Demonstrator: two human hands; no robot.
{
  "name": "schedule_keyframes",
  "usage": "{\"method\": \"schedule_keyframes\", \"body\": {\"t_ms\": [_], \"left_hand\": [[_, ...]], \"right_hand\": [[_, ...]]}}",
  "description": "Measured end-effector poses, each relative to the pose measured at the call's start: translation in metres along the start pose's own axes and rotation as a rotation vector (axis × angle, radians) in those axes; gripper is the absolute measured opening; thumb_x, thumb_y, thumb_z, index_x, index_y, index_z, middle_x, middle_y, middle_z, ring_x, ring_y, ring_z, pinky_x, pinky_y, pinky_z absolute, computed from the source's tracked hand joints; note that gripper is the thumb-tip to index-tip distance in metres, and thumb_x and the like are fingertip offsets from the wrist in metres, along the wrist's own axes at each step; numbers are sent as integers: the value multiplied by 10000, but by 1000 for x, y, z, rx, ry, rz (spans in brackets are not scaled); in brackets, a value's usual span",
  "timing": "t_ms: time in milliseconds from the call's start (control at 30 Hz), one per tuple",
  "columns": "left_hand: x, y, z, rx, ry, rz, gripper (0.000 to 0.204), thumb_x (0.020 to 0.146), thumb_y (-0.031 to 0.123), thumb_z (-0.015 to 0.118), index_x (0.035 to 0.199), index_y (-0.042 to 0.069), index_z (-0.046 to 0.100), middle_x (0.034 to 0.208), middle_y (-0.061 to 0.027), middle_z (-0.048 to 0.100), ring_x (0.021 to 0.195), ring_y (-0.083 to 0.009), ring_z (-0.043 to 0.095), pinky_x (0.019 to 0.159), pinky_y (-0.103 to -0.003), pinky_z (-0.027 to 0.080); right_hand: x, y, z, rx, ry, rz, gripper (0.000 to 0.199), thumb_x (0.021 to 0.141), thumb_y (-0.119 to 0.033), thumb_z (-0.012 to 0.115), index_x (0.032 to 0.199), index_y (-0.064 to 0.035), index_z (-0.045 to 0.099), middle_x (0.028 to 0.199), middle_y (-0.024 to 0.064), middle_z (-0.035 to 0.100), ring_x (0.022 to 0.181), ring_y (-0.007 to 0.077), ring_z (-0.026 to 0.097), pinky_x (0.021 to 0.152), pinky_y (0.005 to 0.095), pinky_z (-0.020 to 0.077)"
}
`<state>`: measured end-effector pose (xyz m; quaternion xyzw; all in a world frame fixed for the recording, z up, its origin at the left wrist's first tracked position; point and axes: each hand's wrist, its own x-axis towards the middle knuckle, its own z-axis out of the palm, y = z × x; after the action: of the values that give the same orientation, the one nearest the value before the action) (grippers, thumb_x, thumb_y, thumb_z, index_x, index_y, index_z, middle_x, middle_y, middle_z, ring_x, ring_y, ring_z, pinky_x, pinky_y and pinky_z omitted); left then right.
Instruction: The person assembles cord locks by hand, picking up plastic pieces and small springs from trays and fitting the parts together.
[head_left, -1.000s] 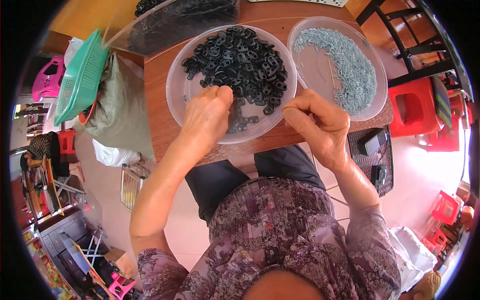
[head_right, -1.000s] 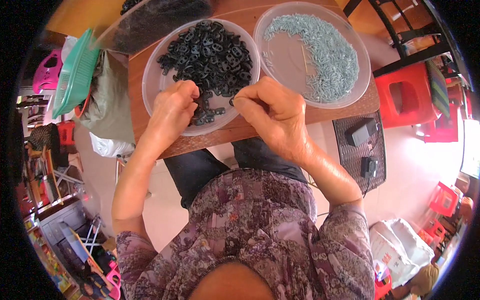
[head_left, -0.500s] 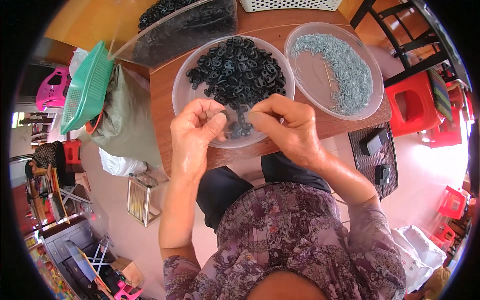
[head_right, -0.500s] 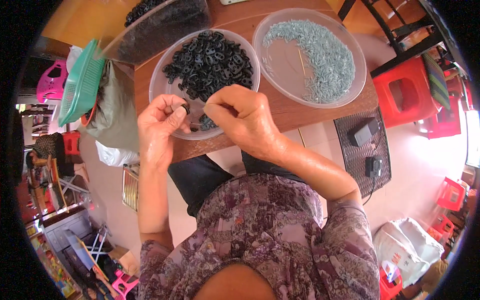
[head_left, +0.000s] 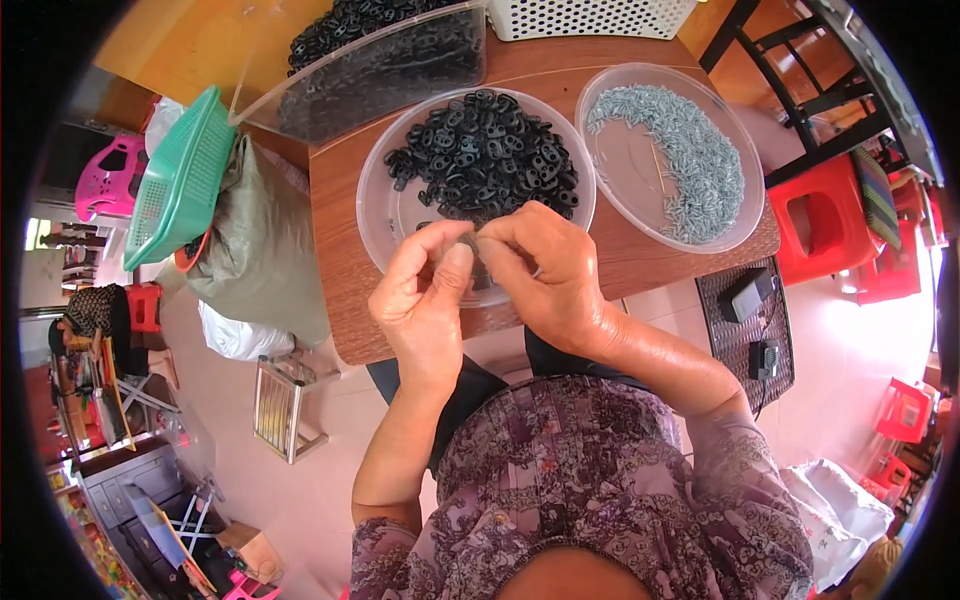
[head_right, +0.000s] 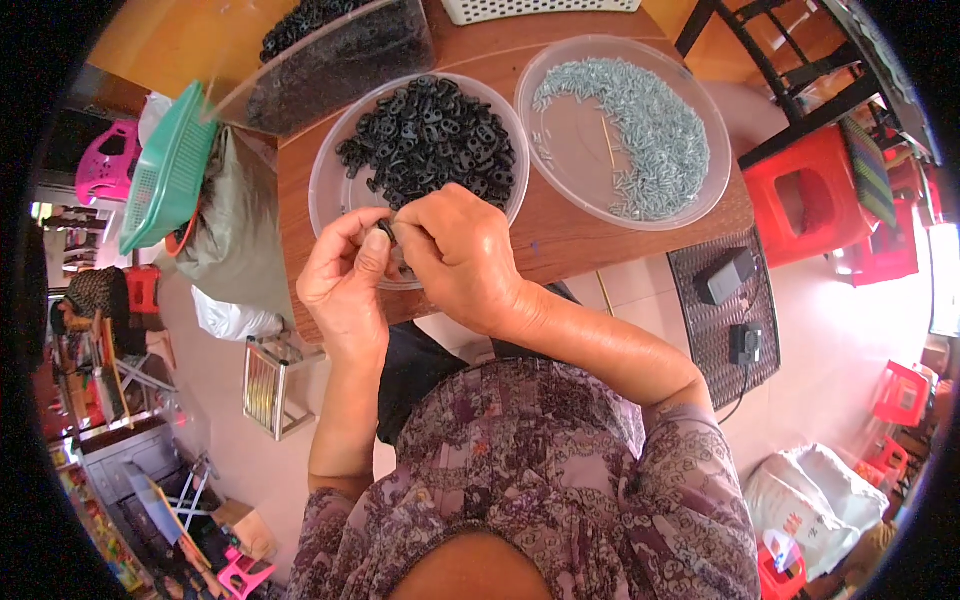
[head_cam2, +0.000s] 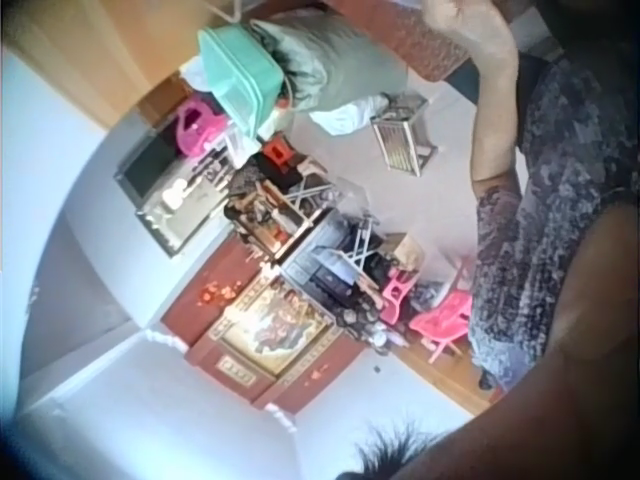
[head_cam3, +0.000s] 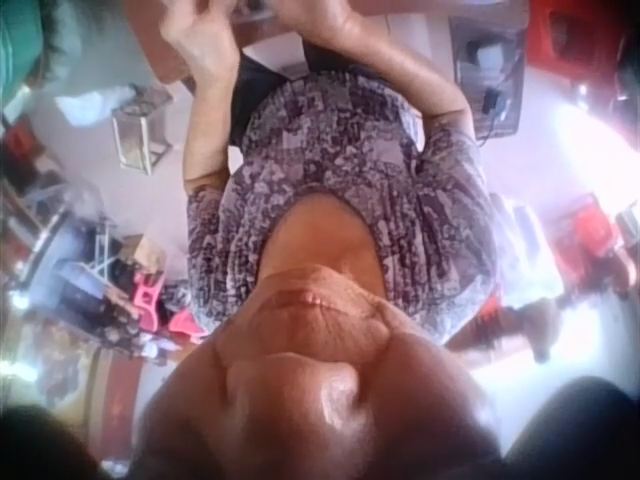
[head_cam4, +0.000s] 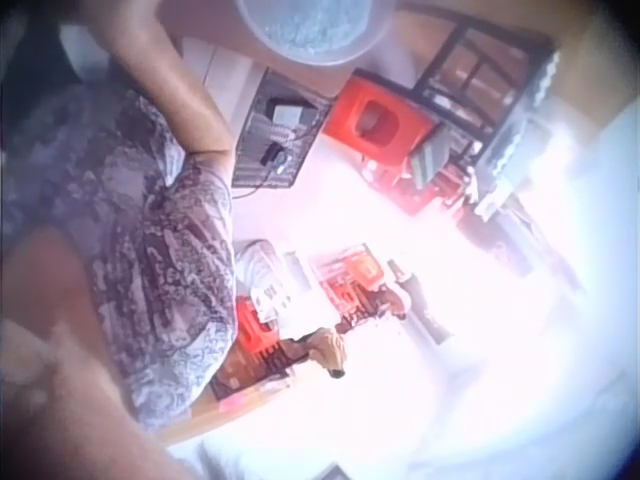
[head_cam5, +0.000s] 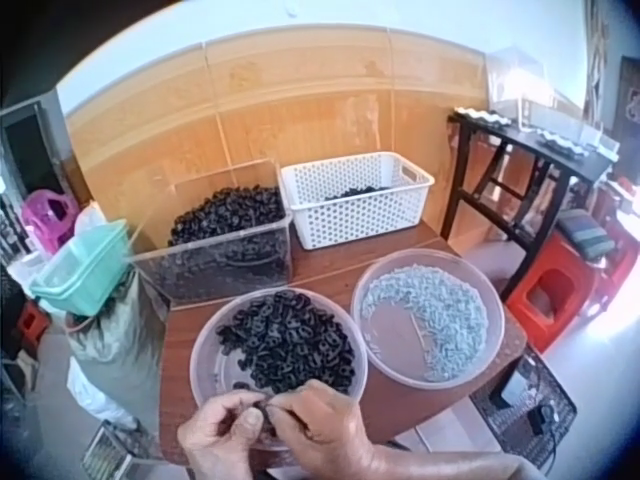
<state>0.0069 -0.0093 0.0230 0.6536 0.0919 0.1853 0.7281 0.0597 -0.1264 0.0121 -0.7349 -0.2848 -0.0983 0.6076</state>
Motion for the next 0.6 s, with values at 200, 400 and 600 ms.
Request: {"method": "schedule_keyframes", "body": {"t_ms": [200, 400, 600], "left_hand": [[0, 3, 8, 123, 65, 54, 142, 829, -1, 586, 960, -33, 633, 779, 2, 520, 634, -52, 484, 565, -190, 407], [5, 3, 8, 33, 67, -24, 171, 817, -47, 560, 971, -59, 634, 760, -4, 526, 632, -65, 510, 584, -195, 420], [10, -3, 0, -137, 86, -131, 173, 822, -27, 569, 980, -79, 615, 767, -59, 599, 630, -91, 544, 583, -200, 434]], "right_hand": [[8, 12, 1, -226, 42, -372, 91, 692, 40, 596, 767, 2, 564, 662, 76, 510, 551, 226, 470, 487, 316, 389], [9, 12, 2, -469, -59, -487, 193, 581, -27, 625, 748, 17, 539, 693, 77, 490, 577, 219, 459, 498, 327, 380], [11, 14, 1, -378, -59, -464, 158, 601, 5, 634, 733, 14, 548, 691, 84, 503, 564, 226, 453, 501, 319, 390]]}}
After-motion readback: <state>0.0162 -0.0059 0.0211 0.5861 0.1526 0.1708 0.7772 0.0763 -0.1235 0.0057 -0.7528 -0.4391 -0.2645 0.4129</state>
